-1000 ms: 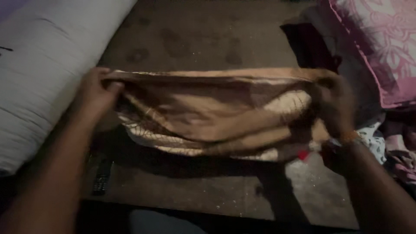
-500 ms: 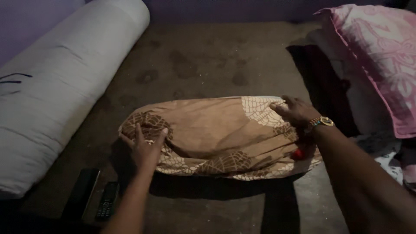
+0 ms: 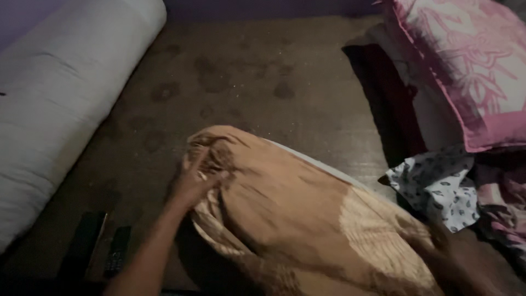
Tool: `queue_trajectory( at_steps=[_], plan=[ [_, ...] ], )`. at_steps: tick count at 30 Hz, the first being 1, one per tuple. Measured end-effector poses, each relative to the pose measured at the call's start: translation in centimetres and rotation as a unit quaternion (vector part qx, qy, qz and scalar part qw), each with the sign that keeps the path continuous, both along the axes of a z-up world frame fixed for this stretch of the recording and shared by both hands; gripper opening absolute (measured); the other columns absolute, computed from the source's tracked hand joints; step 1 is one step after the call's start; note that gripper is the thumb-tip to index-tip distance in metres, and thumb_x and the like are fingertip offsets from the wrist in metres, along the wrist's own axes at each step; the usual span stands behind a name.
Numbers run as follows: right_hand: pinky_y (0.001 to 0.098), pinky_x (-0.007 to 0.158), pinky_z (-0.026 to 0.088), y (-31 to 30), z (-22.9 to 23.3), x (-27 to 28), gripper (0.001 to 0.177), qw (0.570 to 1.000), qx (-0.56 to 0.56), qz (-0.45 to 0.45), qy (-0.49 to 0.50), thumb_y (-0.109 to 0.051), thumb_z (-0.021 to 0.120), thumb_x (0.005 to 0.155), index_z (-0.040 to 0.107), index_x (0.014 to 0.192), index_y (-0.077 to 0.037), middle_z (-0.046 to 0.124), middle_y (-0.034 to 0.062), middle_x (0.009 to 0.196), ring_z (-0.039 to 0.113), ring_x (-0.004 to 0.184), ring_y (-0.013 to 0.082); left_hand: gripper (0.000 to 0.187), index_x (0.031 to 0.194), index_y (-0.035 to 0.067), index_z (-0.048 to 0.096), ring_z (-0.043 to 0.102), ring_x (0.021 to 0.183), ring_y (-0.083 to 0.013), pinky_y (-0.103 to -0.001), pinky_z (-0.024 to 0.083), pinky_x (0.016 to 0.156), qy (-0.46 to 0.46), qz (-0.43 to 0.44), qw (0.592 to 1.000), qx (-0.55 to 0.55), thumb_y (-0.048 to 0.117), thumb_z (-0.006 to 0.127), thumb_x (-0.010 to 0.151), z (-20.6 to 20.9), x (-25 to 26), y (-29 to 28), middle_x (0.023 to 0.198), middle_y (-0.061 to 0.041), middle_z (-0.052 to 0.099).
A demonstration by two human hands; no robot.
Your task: The person puts a patterned pillowcase onto a long white bolster pillow while sitting on a bed.
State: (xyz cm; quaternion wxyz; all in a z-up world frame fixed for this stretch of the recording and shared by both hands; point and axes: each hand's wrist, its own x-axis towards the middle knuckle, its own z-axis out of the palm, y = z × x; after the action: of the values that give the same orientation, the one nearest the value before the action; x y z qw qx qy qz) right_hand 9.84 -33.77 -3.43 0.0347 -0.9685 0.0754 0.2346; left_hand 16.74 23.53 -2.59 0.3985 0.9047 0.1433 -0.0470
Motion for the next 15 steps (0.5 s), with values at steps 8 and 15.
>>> queue_trajectory(
  at_steps=[8, 15],
  plan=[
    [0.0391, 0.094, 0.055, -3.5, -2.8, -4.4, 0.054, 0.964, 0.027, 0.169, -0.206, -0.041, 0.061, 0.087, 0.055, 0.138, -0.024, 0.065, 0.0072, 0.123, 0.065, 0.113, 0.0261, 0.075, 0.158, 0.031, 0.044, 0.019, 0.153, -0.0439, -0.056, 0.033, 0.114, -0.102, 0.018, 0.994, -0.048, 0.062, 0.064, 0.093, -1.1, -0.4, -4.4, 0.171, -0.023, 0.011],
    [0.0455, 0.082, 0.055, 8.6, 3.9, -5.5, 0.035, 0.921, 0.154, 0.108, -0.342, -0.016, 0.064, 0.088, 0.063, 0.123, -0.014, 0.069, 0.012, 0.108, 0.068, 0.1, 0.0342, 0.054, 0.143, 0.019, 0.052, 0.067, 0.114, -0.0337, -0.043, 0.053, 0.094, -0.126, 0.07, 0.989, 0.015, 0.02, 0.069, 0.091, -3.0, 1.4, -2.6, 0.121, -0.018, 0.071]
  ],
)
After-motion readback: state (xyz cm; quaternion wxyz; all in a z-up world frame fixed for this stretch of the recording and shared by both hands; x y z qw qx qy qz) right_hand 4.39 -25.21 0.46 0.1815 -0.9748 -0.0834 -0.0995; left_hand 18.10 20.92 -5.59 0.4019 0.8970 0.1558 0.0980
